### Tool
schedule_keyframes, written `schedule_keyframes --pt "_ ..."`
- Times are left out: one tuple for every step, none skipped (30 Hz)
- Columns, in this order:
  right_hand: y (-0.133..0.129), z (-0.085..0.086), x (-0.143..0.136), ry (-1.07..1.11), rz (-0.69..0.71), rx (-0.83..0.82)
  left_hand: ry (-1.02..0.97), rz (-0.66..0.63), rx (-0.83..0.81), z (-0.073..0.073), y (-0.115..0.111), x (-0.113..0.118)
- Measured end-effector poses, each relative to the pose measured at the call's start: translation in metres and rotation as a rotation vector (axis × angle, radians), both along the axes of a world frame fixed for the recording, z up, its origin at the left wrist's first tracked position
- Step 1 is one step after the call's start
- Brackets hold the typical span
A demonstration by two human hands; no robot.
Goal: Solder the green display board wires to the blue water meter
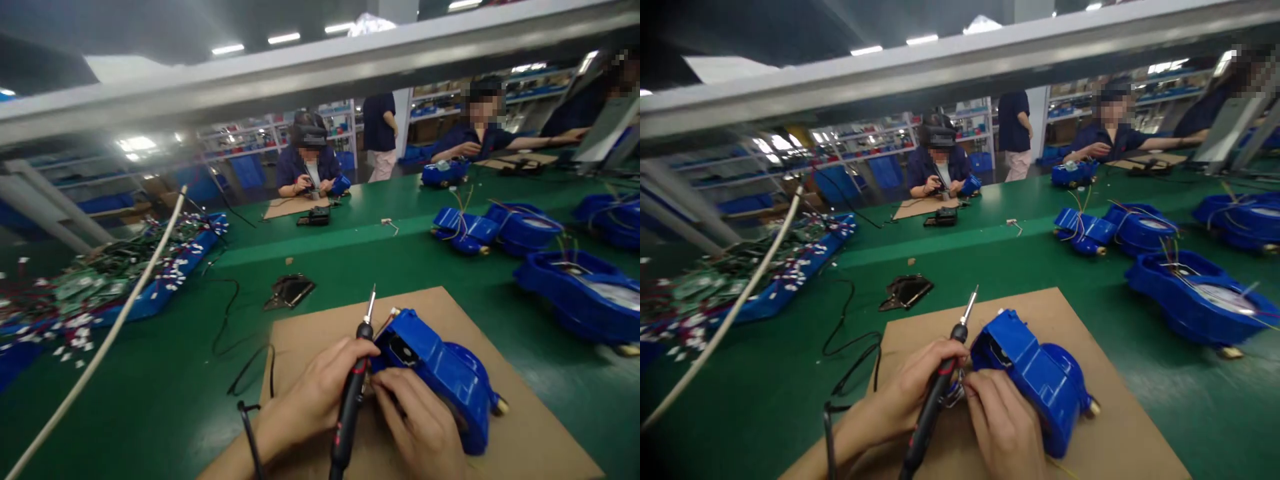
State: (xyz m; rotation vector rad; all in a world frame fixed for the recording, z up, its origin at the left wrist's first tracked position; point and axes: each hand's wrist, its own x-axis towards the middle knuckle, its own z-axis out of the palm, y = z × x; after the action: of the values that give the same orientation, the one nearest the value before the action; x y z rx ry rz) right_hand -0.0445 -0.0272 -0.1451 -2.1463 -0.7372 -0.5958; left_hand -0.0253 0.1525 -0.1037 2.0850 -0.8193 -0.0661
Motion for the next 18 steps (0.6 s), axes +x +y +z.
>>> schedule_keyframes --pt "0.002 0.000 -0.001 0.046 -0.006 0.022 -0.002 -0.010 0.000 -0.002 0.001 0.001" --pt "0.003 0.000 -0.002 0.076 -0.006 0.036 -0.016 -0.018 0.000 -0.005 0.002 0.002" --pt "0.004 0.000 -0.003 0.101 -0.007 0.047 -0.035 -0.019 0.004 -0.008 0.003 0.003" --pt "0.005 0.000 -0.003 0.113 -0.014 0.057 -0.057 -0.010 0.011 -0.011 0.005 0.004" --pt "0.005 0.001 -0.003 0.114 -0.025 0.063 -0.094 0.020 0.000 -0.013 0.007 0.004" --pt "0.005 0.001 -0.003 0.105 -0.041 0.063 -0.117 0.067 -0.016 -0.016 0.011 0.005" --pt "0.006 0.002 -0.002 0.091 -0.059 0.056 -0.121 0.130 -0.041 -0.018 0.014 0.005" --pt "0.007 0.003 -0.001 0.076 -0.078 0.045 -0.113 0.204 -0.073 -0.020 0.018 0.004" --pt "0.008 0.004 0.000 0.062 -0.099 0.033 -0.091 0.278 -0.095 -0.021 0.021 0.002" --pt "0.010 0.004 0.001 0.058 -0.121 0.019 -0.064 0.343 -0.099 -0.023 0.025 0.000" --pt "0.011 0.004 0.002 0.068 -0.136 0.002 -0.040 0.392 -0.083 -0.024 0.028 -0.003" --pt "0.013 0.004 0.003 0.080 -0.148 -0.012 -0.034 0.423 -0.060 -0.024 0.030 -0.005" --pt "0.014 0.003 0.003 0.089 -0.157 -0.024 -0.061 0.454 -0.053 -0.024 0.032 -0.008" --pt "0.015 0.002 0.003 0.091 -0.165 -0.035 -0.087 0.479 -0.049 -0.024 0.033 -0.011" --pt "0.016 0.001 0.003 0.088 -0.172 -0.046 -0.127 0.499 -0.054 -0.023 0.034 -0.013" --pt "0.017 0.000 0.003 0.085 -0.181 -0.057 -0.179 0.529 -0.067 -0.022 0.035 -0.015" --pt "0.017 -0.001 0.003 0.077 -0.192 -0.067 -0.234 0.581 -0.084 -0.021 0.036 -0.017" --pt "0.018 -0.002 0.003 0.074 -0.202 -0.075 -0.284 0.640 -0.098 -0.021 0.037 -0.018"
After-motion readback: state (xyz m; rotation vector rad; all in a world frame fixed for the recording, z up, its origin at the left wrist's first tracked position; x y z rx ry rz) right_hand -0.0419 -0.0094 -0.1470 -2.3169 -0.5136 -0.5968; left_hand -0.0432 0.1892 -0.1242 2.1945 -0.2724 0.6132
